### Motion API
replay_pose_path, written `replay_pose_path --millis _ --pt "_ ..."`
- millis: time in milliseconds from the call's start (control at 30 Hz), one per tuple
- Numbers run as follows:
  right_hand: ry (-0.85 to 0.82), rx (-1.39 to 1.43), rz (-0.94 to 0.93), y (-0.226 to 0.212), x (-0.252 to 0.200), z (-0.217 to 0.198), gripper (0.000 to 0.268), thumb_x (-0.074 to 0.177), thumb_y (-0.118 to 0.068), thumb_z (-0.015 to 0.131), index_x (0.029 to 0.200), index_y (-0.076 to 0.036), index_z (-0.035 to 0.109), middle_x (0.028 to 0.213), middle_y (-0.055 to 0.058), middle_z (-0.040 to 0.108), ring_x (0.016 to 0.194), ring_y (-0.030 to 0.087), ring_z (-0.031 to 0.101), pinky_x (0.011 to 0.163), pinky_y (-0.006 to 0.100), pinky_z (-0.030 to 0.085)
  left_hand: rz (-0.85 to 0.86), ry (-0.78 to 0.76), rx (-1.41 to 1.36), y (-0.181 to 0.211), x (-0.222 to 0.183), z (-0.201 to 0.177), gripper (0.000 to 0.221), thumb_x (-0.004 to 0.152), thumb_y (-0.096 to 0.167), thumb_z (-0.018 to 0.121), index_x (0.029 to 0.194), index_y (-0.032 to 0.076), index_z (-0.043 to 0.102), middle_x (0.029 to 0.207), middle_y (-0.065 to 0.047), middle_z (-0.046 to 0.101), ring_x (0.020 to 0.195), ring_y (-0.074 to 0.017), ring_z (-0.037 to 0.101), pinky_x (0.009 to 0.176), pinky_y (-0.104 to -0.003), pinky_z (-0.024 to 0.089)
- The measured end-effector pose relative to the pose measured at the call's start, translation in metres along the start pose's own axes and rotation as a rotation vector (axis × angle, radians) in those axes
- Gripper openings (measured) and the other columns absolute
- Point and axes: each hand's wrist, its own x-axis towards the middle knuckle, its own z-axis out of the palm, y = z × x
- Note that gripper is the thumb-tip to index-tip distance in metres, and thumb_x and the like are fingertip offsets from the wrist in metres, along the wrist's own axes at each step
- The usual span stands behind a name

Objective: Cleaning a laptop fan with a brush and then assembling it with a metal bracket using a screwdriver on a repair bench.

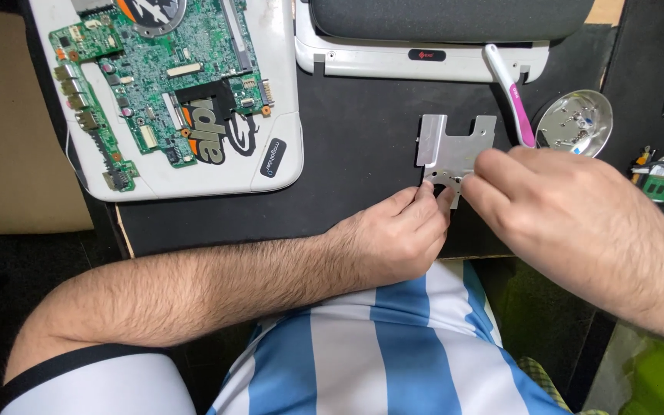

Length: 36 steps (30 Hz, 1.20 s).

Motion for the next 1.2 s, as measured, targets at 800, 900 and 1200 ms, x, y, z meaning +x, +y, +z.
replay_pose_path --millis 800,900,1200 --pt "-0.125 -0.087 0.094 -0.008 -0.003 -0.007 0.029 0.108 -0.001 0.073 0.11 -0.022 0.053 0.101 -0.002 0.057 0.064 0.015 0.072 0.056 0.037 0.064 -0.021 -0.001 -0.024 0.003 -0.001 0.002 0.034 0.12 0.009 0.061 0.132 -0.003 0.09 0.13 -0.02 0.087 0.121 -0.0344 0.081 0.113 -0.042 0.068" --pt "-0.008 -0.072 -0.004 -0.005 -0.006 -0.001 0.028 0.1 0.003 0.079 0.107 -0.02 0.065 0.099 0.002 0.062 0.072 0.023 0.069 0.076 0.043 0.065 -0.033 0.002 -0.013 0.006 -0.003 0.007 0.035 0.118 0.012 0.062 0.131 0.0 0.092 0.133 -0.02 0.088 0.124 -0.0347 0.081 0.111 -0.042 0.067" --pt "0.191 0.027 -0.127 0.008 -0.004 0.011 0.031 0.116 0.007 0.074 0.095 -0.014 0.067 0.09 0.004 0.061 0.074 0.029 0.067 0.079 0.047 0.066 -0.018 -0.055 0.051 0.004 0.0 0.002 0.044 0.122 0.015 0.053 0.141 -0.001 0.089 0.129 -0.012 0.085 0.126 -0.0314 0.077 0.115 -0.039 0.065"
